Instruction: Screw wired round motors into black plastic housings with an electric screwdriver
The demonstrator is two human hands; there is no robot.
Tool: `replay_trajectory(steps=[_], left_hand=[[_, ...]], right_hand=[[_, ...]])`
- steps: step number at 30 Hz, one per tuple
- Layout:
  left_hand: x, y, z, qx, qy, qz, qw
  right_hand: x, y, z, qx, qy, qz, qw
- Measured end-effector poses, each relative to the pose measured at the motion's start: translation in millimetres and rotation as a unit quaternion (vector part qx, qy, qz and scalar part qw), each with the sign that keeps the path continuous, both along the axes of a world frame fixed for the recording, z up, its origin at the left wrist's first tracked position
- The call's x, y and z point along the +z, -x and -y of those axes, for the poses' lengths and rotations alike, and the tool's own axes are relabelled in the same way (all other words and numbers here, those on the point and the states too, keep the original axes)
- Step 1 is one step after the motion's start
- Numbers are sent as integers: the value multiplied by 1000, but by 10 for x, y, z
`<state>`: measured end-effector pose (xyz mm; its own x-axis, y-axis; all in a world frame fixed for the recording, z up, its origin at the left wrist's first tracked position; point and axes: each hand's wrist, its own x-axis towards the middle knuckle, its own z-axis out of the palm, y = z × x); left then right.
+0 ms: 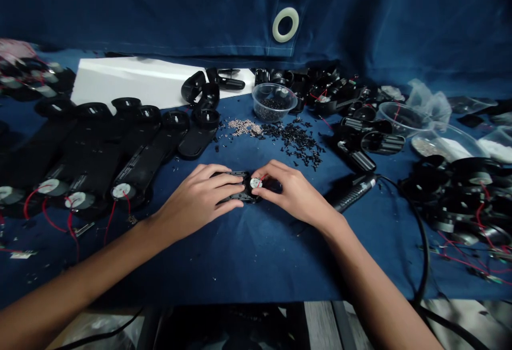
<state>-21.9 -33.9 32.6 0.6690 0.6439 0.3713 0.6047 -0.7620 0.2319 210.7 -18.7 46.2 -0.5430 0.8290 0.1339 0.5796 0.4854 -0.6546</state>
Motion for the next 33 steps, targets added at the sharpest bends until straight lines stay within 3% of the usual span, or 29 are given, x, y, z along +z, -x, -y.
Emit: replay_trajectory(steps=[23,33], left_hand=[[-96,-63,109,33,-37,-4,999],[-15,-92,95,23,-25,-47,998]], right_hand=[[0,-4,7,1,-4,2,1000],[-12,-9,2,6,-8,-10,1000]])
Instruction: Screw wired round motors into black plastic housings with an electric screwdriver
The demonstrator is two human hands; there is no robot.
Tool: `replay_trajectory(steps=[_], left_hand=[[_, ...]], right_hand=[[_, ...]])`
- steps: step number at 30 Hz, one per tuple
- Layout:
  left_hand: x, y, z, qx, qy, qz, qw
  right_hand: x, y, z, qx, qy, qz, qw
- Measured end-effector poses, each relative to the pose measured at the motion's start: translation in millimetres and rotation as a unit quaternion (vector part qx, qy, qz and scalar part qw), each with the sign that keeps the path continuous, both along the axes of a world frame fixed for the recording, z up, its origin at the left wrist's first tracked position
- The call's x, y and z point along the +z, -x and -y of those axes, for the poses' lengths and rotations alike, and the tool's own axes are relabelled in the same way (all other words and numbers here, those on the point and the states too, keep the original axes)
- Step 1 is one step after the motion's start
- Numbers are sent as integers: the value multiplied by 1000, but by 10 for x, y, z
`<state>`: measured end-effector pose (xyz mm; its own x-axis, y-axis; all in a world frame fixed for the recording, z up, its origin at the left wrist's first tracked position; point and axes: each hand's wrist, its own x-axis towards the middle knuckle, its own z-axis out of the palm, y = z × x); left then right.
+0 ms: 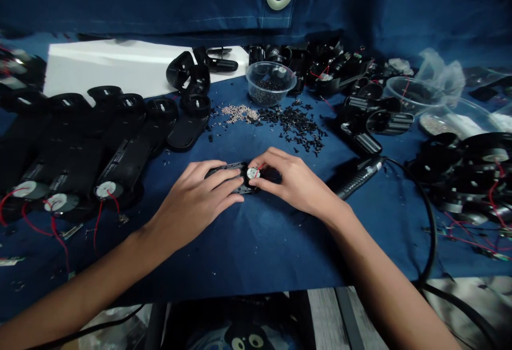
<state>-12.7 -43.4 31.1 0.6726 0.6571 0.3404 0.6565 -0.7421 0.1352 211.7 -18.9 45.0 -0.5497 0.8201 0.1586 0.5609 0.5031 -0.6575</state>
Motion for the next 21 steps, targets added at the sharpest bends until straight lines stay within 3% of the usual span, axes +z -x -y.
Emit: replay_trajectory(steps=[12,21], left_hand=[[13,-17,-16,-15,8,-17,1000],[178,0,-163,-50,70,0,996]], right_hand=[[-28,-20,33,-2,26,-4,1000],[-8,-6,-132,91,-28,88,992]])
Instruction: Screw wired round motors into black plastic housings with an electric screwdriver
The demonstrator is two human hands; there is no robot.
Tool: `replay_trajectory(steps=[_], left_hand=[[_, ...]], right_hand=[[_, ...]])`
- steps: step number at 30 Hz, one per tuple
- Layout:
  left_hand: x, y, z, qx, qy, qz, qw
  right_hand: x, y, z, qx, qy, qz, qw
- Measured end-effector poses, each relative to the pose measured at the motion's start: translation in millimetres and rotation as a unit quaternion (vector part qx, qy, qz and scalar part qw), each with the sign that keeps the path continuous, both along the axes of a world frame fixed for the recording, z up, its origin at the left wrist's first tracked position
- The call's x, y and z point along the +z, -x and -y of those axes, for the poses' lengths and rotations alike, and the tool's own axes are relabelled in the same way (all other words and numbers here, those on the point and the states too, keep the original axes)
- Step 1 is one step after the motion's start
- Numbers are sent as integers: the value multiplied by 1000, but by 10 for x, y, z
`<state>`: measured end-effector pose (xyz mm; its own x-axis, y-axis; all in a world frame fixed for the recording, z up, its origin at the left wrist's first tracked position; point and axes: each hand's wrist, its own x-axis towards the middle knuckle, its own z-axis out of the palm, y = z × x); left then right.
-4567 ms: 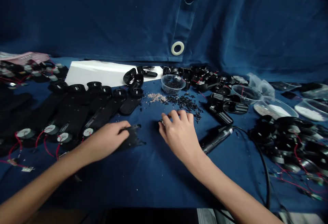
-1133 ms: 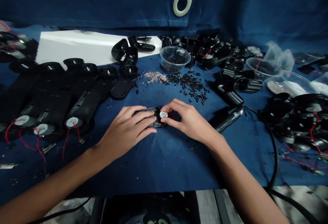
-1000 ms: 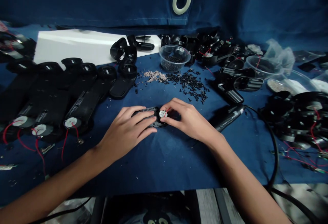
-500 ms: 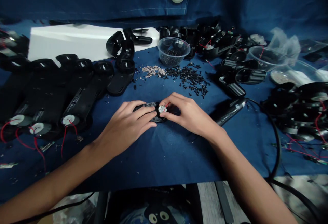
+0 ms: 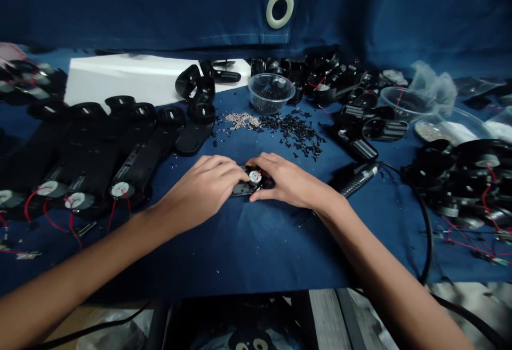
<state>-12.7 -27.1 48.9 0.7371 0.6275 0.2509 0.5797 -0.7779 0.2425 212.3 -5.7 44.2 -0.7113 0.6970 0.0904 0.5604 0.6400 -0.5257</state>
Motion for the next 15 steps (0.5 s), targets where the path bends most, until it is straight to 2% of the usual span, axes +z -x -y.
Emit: replay_trajectory(steps=[4,8,12,15], left_hand=[[112,-72,-159,-54,36,-18,998],[143,-152,-310,-104,65,-38,992],[162,-161,-396,-108,86,-44,989],[202,-145,-370,-84,83,-44,992]], right_hand=[[15,10,-19,-11,15,16,1000],[-36,0,29,-32,1,13,999],[-54,-80,75,-39,41,-26,998],[32,-184,126,-88,77,-88,989]])
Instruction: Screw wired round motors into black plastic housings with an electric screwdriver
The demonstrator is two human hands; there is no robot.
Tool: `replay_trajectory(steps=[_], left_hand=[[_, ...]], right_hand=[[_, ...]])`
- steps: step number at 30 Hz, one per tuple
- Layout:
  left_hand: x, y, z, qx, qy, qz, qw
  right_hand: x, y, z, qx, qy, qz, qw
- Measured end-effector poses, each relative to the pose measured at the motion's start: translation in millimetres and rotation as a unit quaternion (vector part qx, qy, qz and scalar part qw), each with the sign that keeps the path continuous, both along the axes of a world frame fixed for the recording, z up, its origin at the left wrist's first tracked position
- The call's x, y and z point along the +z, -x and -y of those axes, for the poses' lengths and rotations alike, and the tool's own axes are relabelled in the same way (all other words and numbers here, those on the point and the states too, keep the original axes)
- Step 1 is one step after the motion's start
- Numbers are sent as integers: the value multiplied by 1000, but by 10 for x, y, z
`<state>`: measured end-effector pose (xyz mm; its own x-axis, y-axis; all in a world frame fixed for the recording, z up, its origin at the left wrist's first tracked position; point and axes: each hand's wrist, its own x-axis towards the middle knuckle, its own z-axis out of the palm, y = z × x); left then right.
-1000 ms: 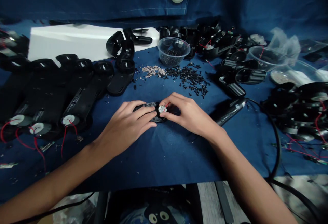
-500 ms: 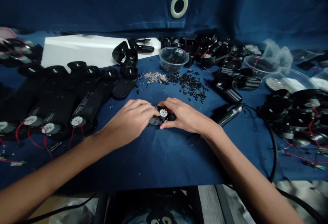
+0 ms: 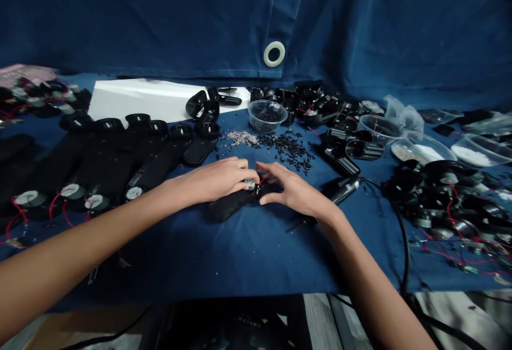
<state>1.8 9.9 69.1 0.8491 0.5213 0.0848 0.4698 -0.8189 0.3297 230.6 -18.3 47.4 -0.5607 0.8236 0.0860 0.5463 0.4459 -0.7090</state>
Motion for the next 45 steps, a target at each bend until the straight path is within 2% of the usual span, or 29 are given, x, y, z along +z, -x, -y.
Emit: replay_trajectory(steps=[2,4,7,9,12,17,19,23,25,28,31,33,35,39,42,45], left_hand=[[23,7,62,36,0,0,999],[31,8,141,79,-9,2,997],[11,-3,236,136,-20,11,990],[-14,-18,258,162,-16,14,987],[-50,-50,244,196,-32,-10,980],[-37,-100,239,214,-86,-79,970],[-2,-108,255,207,-125,-94,966],[26,-113,258,187,-207,-75,957],[-13,-111,232,164,-185,-67,967],[-118,-99,175,134,-106,-76,982],[-202,-77,130,129,-80,-59,987],[-224,-63,115,130,-76,-43,988],[-227,-52,112,127,-68,-37,989],[-211,-29,124,117,-75,-32,990],[-114,3,71,93,-62,-20,993],[129,7,-172,63,-32,59,996]], right_hand=[[90,-87,56,-57,-17,-33,998],[170,-191,126,-147,-71,-44,986],[209,-371,236,-337,-157,33,928],[174,-491,301,-438,-148,127,877],[77,-624,387,-503,-68,223,832],[-37,-707,506,-560,-31,234,794],[-60,-726,516,-571,7,229,788],[-116,-773,428,-564,123,141,804],[-156,-802,363,-565,158,92,805],[-213,-852,324,-571,171,16,803],[-214,-866,387,-578,139,-98,798],[-160,-823,459,-584,93,-202,781],[-64,-731,521,-569,47,-333,750],[203,-476,547,-466,-1,-569,678],[409,-297,486,-399,-41,-654,642],[592,-140,384,-359,-100,-665,647]])
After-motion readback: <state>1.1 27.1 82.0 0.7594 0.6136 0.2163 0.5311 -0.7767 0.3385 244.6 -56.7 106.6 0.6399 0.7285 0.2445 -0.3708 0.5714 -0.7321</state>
